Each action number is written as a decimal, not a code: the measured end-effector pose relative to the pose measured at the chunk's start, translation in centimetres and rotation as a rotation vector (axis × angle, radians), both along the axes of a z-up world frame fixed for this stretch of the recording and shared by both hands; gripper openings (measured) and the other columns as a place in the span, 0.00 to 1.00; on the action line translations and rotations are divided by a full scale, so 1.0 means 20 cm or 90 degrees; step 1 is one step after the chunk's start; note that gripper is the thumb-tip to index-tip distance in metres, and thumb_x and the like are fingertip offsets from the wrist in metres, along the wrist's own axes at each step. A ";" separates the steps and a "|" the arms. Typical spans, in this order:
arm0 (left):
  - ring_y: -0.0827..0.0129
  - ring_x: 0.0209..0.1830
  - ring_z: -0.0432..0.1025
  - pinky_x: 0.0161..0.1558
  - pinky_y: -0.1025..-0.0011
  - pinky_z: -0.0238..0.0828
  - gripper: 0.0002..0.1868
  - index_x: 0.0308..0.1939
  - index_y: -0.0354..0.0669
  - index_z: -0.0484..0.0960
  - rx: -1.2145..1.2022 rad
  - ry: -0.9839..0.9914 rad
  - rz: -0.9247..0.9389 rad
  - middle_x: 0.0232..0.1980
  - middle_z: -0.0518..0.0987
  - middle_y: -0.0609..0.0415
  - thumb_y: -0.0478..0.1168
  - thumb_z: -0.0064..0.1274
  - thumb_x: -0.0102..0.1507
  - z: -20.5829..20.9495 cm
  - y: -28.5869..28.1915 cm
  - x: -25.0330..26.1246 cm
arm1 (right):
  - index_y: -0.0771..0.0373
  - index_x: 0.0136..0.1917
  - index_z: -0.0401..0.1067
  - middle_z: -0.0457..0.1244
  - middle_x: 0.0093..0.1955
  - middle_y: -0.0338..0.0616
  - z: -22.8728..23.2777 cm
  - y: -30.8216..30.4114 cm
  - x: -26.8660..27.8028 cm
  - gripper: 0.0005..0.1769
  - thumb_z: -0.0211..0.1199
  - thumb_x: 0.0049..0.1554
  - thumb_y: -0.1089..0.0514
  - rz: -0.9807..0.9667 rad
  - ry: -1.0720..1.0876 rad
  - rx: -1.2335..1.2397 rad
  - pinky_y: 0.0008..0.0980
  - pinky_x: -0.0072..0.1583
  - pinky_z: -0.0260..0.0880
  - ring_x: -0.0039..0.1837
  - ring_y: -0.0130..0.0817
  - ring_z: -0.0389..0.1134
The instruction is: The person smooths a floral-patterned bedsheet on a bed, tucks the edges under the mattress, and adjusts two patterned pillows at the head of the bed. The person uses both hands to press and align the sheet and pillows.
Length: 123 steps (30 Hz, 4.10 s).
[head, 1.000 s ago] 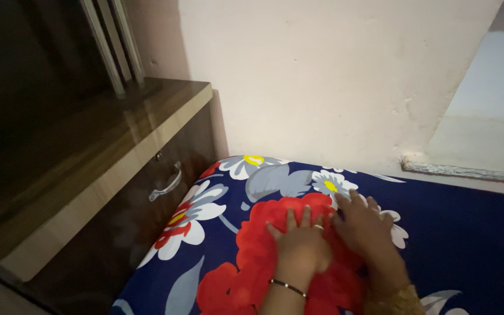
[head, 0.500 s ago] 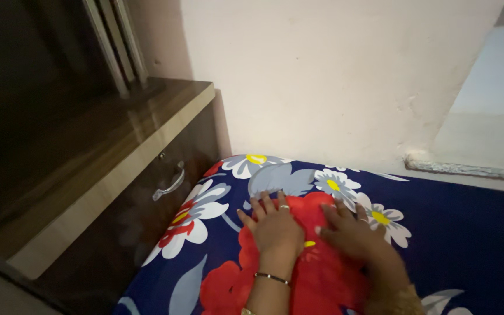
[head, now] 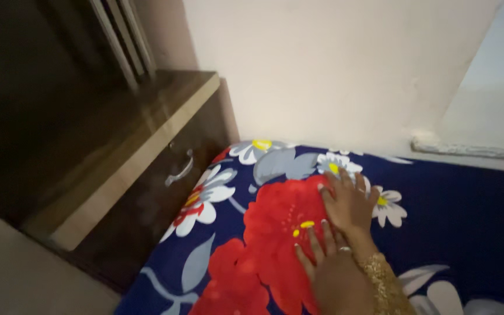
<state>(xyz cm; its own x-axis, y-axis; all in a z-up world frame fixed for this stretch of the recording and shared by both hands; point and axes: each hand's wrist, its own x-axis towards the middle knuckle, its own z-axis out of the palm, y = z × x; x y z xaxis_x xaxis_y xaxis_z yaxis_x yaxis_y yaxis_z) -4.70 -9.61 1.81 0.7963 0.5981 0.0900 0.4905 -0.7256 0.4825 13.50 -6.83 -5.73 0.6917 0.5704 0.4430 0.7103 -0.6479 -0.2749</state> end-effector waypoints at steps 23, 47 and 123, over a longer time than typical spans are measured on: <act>0.48 0.79 0.45 0.71 0.36 0.32 0.27 0.70 0.49 0.68 0.155 -0.035 -0.070 0.81 0.57 0.50 0.49 0.40 0.68 -0.10 -0.08 0.17 | 0.43 0.79 0.56 0.44 0.84 0.44 0.28 -0.94 -0.11 0.42 0.51 0.56 0.29 0.081 0.013 -0.228 0.73 0.70 0.36 0.83 0.56 0.39; 0.49 0.82 0.40 0.72 0.30 0.28 0.33 0.76 0.65 0.60 0.156 0.084 -0.163 0.83 0.50 0.57 0.60 0.35 0.67 -0.13 0.18 0.94 | 0.41 0.77 0.61 0.52 0.81 0.35 0.24 -0.52 0.90 0.43 0.42 0.56 0.21 -0.098 0.215 -0.211 0.75 0.76 0.29 0.83 0.49 0.46; 0.36 0.79 0.46 0.74 0.42 0.39 0.31 0.72 0.35 0.65 0.001 -0.167 -0.139 0.76 0.58 0.33 0.53 0.38 0.72 -0.11 -1.03 1.55 | 0.55 0.78 0.54 0.46 0.82 0.47 0.16 -1.74 0.85 0.47 0.56 0.51 0.35 0.080 -0.094 -0.149 0.72 0.70 0.41 0.81 0.56 0.43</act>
